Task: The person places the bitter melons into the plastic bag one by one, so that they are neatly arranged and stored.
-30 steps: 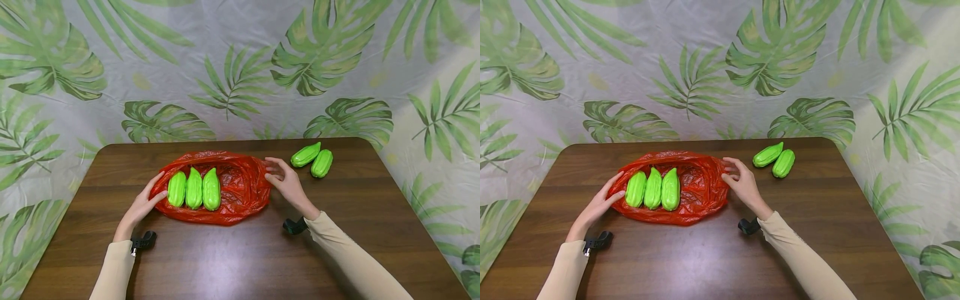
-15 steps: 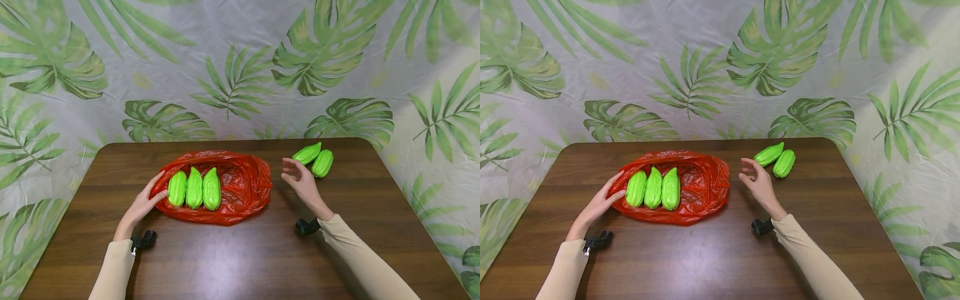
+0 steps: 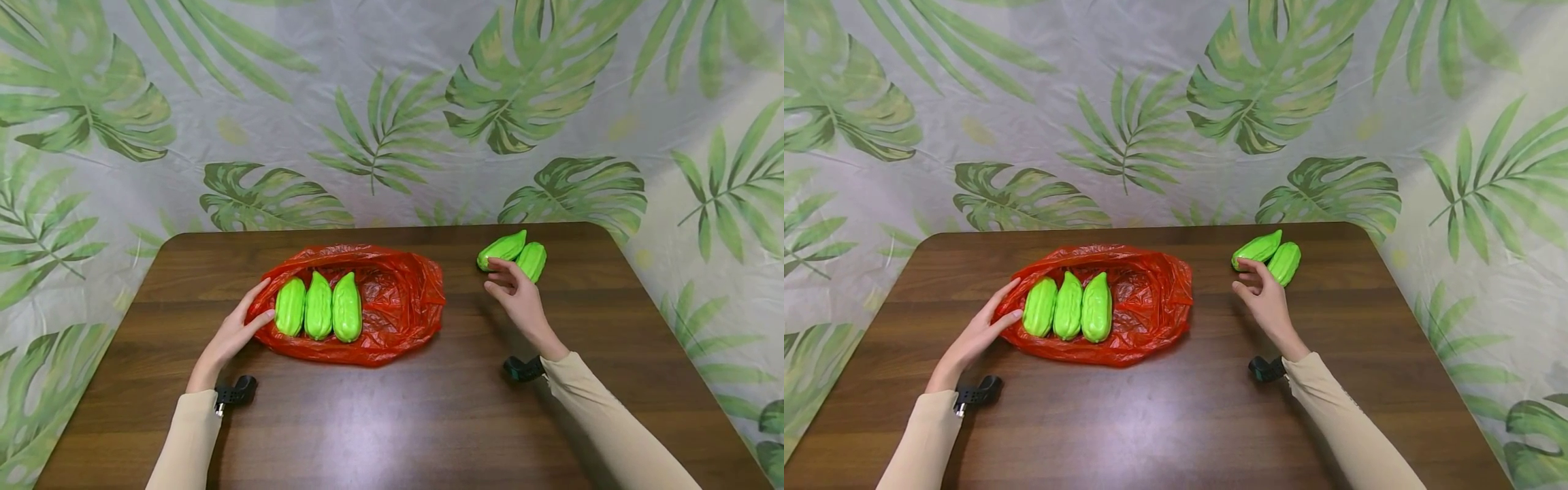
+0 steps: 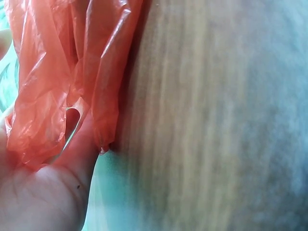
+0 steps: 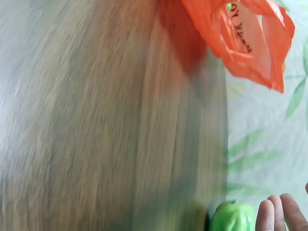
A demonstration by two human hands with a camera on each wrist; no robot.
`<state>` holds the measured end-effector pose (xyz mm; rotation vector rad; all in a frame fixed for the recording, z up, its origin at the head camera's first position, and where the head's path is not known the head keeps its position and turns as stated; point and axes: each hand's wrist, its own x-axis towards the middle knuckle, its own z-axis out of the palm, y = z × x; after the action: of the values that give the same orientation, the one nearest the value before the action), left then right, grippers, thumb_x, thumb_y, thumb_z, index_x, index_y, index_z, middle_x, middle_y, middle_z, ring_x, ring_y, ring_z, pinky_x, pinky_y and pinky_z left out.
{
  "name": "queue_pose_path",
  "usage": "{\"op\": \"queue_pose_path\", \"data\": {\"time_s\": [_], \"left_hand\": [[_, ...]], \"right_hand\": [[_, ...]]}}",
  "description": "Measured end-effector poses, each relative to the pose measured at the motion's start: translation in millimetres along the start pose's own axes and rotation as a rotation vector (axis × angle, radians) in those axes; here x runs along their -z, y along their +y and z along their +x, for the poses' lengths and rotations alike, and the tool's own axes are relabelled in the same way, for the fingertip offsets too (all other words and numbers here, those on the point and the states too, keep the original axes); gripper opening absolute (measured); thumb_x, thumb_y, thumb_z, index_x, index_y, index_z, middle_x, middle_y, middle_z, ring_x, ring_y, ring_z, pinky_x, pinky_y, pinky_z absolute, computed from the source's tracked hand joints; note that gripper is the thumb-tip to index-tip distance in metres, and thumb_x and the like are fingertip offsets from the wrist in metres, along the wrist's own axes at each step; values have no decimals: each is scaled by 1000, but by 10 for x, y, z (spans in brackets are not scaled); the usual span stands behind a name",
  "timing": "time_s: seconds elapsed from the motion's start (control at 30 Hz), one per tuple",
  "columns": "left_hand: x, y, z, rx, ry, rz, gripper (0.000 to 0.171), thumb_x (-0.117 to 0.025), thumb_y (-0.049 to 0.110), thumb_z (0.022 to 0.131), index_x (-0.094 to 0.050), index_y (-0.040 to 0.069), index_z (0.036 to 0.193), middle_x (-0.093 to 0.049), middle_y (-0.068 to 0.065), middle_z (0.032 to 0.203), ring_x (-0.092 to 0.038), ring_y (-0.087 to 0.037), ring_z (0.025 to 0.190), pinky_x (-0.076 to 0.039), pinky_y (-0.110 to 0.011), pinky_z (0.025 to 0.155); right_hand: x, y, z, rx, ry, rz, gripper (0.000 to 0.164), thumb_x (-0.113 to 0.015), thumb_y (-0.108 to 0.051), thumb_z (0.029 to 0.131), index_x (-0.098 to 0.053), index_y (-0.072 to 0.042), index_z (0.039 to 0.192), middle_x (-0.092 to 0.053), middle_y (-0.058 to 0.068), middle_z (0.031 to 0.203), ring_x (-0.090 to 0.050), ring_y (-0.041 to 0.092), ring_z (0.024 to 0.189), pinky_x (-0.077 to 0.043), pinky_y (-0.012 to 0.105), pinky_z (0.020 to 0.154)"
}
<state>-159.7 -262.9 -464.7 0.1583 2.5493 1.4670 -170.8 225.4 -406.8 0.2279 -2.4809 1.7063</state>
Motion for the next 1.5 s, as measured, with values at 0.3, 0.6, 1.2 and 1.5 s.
{"op": "queue_pose_path", "data": {"time_s": [0.3, 0.6, 1.2, 1.5], "left_hand": [[-2, -4, 2, 2, 2, 3, 69, -54, 37, 97, -17, 27, 155, -18, -20, 155, -21, -49, 135, -21, -71, 100], [-4, -13, 1, -3, 9, 11, 69, -54, 36, 97, -17, 26, 155, -18, -20, 155, -21, -48, 136, -20, -69, 101], [0, -10, 6, 10, 3, -18, 69, -55, 33, 97, -16, 29, 155, -14, -18, 156, -18, -46, 137, -19, -70, 101], [-7, -5, -9, 8, 5, -9, 69, -54, 36, 97, -16, 29, 154, -16, -18, 156, -20, -47, 137, -20, -70, 101]], "right_hand": [[193, 168, 13, 1, 61, -58, 43, -59, 1, 92, -46, 11, 132, -49, 32, 129, -50, 47, 112, -43, 13, 78], [367, 498, 85, 7, 133, -133, 45, -61, 0, 92, -48, 4, 135, -51, 24, 132, -52, 39, 111, -43, 14, 77], [555, 648, 184, -41, 205, -174, 45, -62, -6, 92, -50, 2, 134, -47, 22, 135, -46, 38, 117, -41, 24, 84], [660, 774, 257, -77, 149, -249, 49, -61, -13, 94, -46, 0, 139, -37, 25, 138, -41, 43, 122, -41, 35, 87]]}}
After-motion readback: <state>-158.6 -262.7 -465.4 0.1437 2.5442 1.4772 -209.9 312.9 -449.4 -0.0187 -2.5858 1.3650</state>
